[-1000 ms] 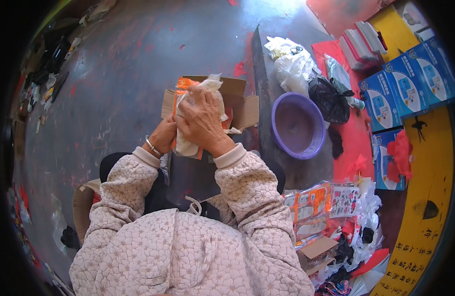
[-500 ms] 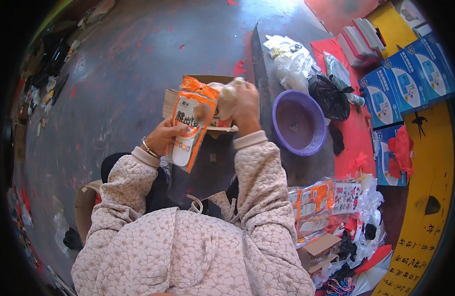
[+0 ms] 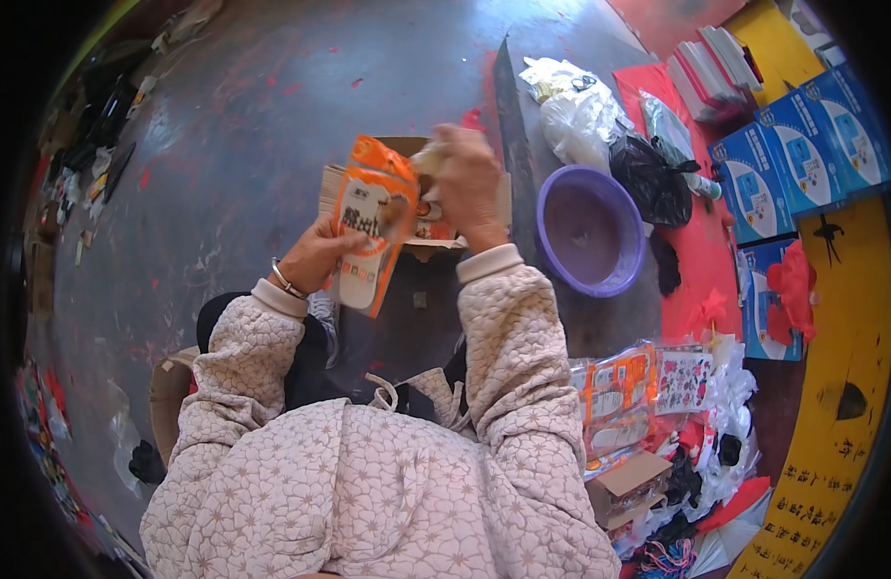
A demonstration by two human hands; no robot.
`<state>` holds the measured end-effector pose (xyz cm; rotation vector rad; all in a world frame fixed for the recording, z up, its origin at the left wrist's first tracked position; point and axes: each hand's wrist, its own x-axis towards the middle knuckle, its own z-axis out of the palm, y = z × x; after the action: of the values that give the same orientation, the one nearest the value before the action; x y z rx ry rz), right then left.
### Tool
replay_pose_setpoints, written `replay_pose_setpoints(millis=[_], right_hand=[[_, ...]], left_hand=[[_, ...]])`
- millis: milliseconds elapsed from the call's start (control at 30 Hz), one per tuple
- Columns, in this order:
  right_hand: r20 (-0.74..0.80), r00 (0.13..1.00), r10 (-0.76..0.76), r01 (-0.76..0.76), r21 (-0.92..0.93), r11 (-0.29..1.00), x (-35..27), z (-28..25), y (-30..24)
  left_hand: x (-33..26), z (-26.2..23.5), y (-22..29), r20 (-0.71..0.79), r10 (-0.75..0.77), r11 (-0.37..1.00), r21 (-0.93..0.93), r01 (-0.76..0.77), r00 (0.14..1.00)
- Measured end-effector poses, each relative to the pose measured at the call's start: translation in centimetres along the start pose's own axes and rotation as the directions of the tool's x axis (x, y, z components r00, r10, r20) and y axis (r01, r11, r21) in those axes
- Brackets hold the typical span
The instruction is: The person sits on the floor and wipes the surfaces of several packaged items with a cloth, then places them into a cardboard box. The items include a plastic case and multiple snack-style pouches.
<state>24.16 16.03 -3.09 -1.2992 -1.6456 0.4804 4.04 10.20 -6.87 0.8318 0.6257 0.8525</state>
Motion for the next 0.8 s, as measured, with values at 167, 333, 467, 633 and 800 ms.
replay_pose_setpoints(millis=[167, 333, 467, 633, 800], right_hand=[[-0.029, 0.957, 0.289, -0.249, 0.429, 0.868, -0.1, -1.3, 0.2], [0.262, 0.896, -0.359, 0.378, -0.024, 0.925, -4.0, 6.3, -2.7], [0.457, 0.742, -0.491, 0.517, 0.077, 0.853, -6.5, 6.6, -3.5], [0.594, 0.804, -0.036, -0.077, 0.164, 0.983, -7.0, 2.3, -1.0], [0.463, 0.728, 0.506, -0.684, 0.434, 0.586, -4.3, -0.4, 1.8]], left_hand=[[2.0, -1.6, -0.4, -0.273, 0.011, 0.946, -0.309, -0.099, 0.962], [2.9, -0.2, -0.8, -0.258, 0.087, 0.822, -0.527, -0.216, 0.962], [2.4, -5.9, -1.1, 0.064, 0.115, 0.649, -0.760, -0.026, 0.991], [1.3, -3.5, 2.4, -0.443, 0.148, 0.716, -0.569, -0.404, 0.884], [1.0, -2.4, 2.9, -0.343, 0.217, 0.745, -0.547, -0.382, 0.914]])
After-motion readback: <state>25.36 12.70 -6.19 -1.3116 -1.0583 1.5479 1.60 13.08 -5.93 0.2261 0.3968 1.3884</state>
